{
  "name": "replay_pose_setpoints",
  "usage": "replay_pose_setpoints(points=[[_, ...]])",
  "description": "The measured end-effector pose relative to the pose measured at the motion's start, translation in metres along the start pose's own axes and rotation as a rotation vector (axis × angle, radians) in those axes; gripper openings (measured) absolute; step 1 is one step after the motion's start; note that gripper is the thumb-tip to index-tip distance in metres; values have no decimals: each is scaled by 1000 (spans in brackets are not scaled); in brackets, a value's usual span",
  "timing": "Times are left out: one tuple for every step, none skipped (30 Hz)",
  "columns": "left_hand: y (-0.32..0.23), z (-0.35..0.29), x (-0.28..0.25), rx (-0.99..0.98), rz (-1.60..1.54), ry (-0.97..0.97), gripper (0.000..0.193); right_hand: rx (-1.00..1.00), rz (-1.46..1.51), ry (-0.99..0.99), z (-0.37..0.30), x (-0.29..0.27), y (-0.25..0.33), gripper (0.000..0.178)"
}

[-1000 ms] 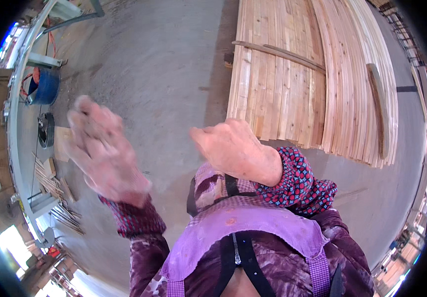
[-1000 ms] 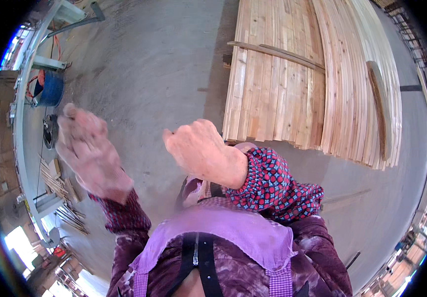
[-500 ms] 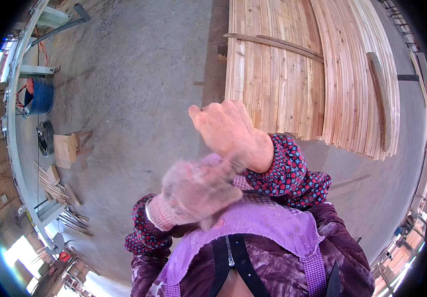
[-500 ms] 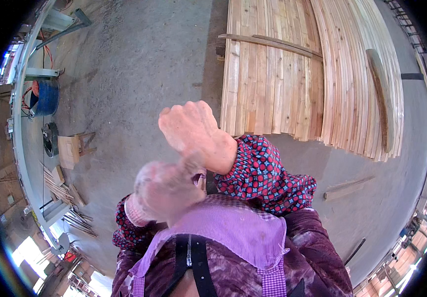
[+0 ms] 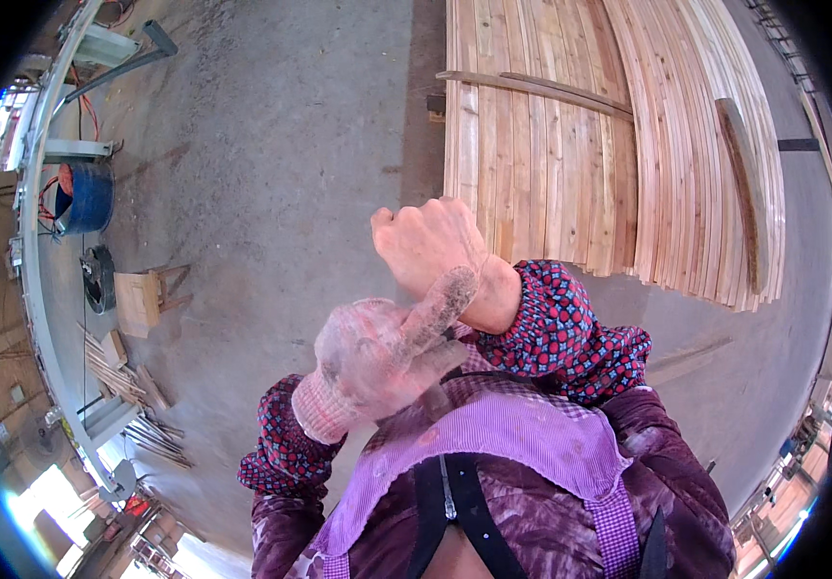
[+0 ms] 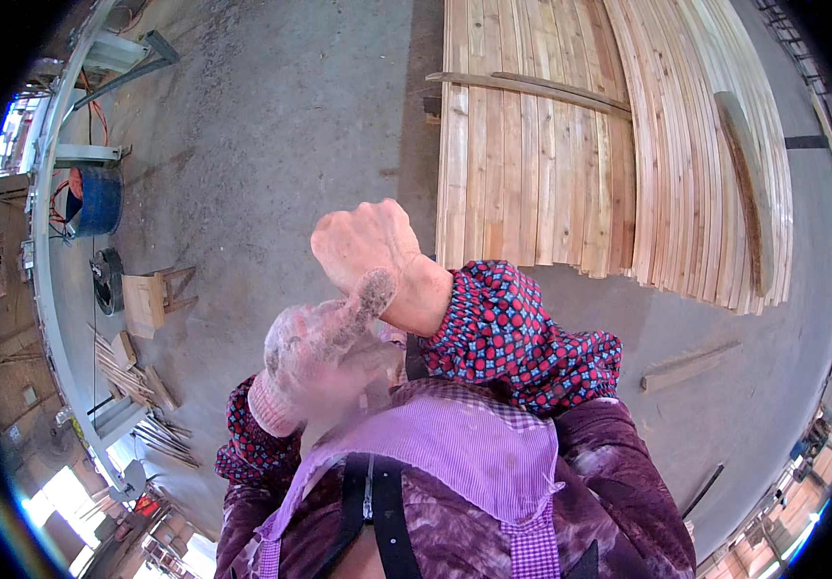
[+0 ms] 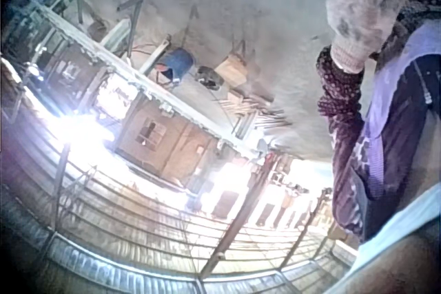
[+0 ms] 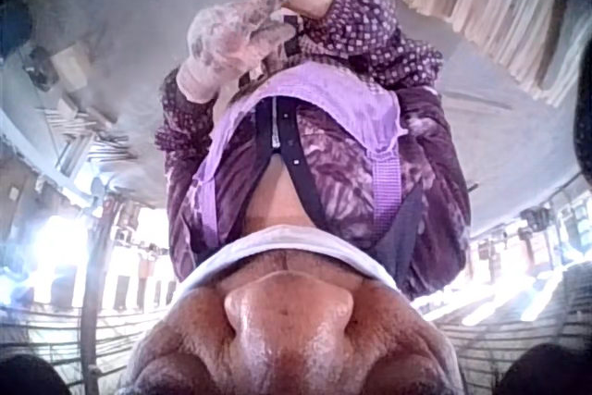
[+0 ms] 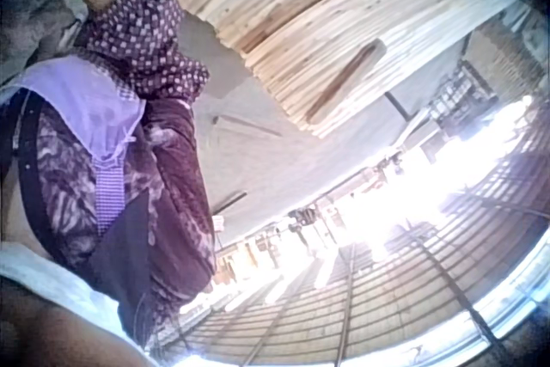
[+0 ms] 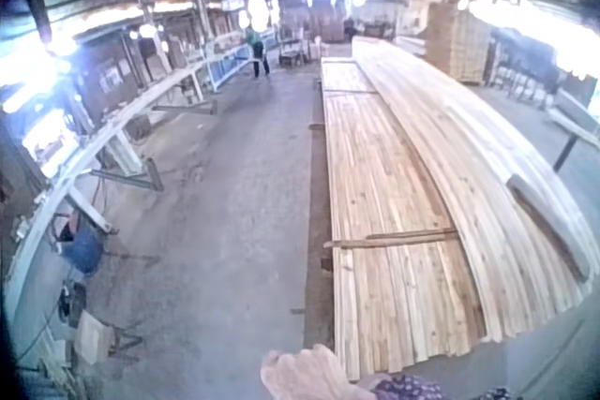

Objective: The person gathers and stacks long, thin wooden planks in a workshop. They lift bundles of planks from a metal rack and place them onto a growing pile on the floor, repeating the process to build a larger stack.

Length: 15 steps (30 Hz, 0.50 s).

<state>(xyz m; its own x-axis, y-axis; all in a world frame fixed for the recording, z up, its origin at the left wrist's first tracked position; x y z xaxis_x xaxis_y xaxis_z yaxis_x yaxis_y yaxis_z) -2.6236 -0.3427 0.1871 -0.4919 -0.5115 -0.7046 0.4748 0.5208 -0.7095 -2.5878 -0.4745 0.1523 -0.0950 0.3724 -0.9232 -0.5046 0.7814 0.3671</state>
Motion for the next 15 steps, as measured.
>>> replay_pose_setpoints(points=[[2, 2, -3, -57, 43, 9, 74, -22, 21, -6, -1, -4, 0, 6], [5, 3, -9, -115, 85, 19, 74, -45, 42, -12, -2, -7, 1, 5], [7, 4, -12, -166, 128, 33, 74, -41, 33, -2, -2, -8, 1, 5], [6, 4, -12, -111, 121, 26, 73, -37, 24, 8, -3, -9, 2, 4], [5, 3, -10, -55, 115, 19, 73, -32, 15, 18, -4, -10, 2, 3], [4, -1, -5, -38, 80, 28, 72, -21, 13, 25, -3, -10, 3, 3], [4, -4, -1, -18, 48, 38, 70, -10, 11, 32, -2, -9, 4, 3], [-2, -6, 4, 8, 69, -5, 69, 2, 8, 39, -1, -8, 6, 3], [-8, -7, 10, 30, 87, -47, 68, 8, 3, 8, 0, -7, 6, 4], [-11, -8, 13, 53, 105, -89, 67, 14, -3, -22, 1, -6, 6, 5], [-10, -10, 14, 51, 145, -99, 69, 19, -8, -53, 1, -6, 6, 7], [-9, -9, 10, 50, 158, -79, 70, 21, 5, -34, 0, -6, 6, 8], [-8, -7, 2, 49, 171, -59, 71, 22, 18, -15, 0, -9, 6, 9], [-5, -5, -4, 47, 184, -39, 72, 24, 31, 4, -1, -12, 6, 11], [1, -5, -8, -18, 162, -14, 74, 5, 39, 24, -3, -16, 8, 11]])
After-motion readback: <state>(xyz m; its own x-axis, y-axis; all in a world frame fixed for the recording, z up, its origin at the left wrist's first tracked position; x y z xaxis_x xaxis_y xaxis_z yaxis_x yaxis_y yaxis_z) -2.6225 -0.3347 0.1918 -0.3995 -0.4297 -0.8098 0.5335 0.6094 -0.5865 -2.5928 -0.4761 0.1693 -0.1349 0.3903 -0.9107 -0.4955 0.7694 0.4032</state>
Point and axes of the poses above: each hand's wrist, its own z-axis towards the middle knuckle, its own x-axis out of the palm, y = z × x, the point moved 2 cm from there along z, towards the middle knuckle, and after that the axes turned 12 degrees about -x, right-handed, at the moved point
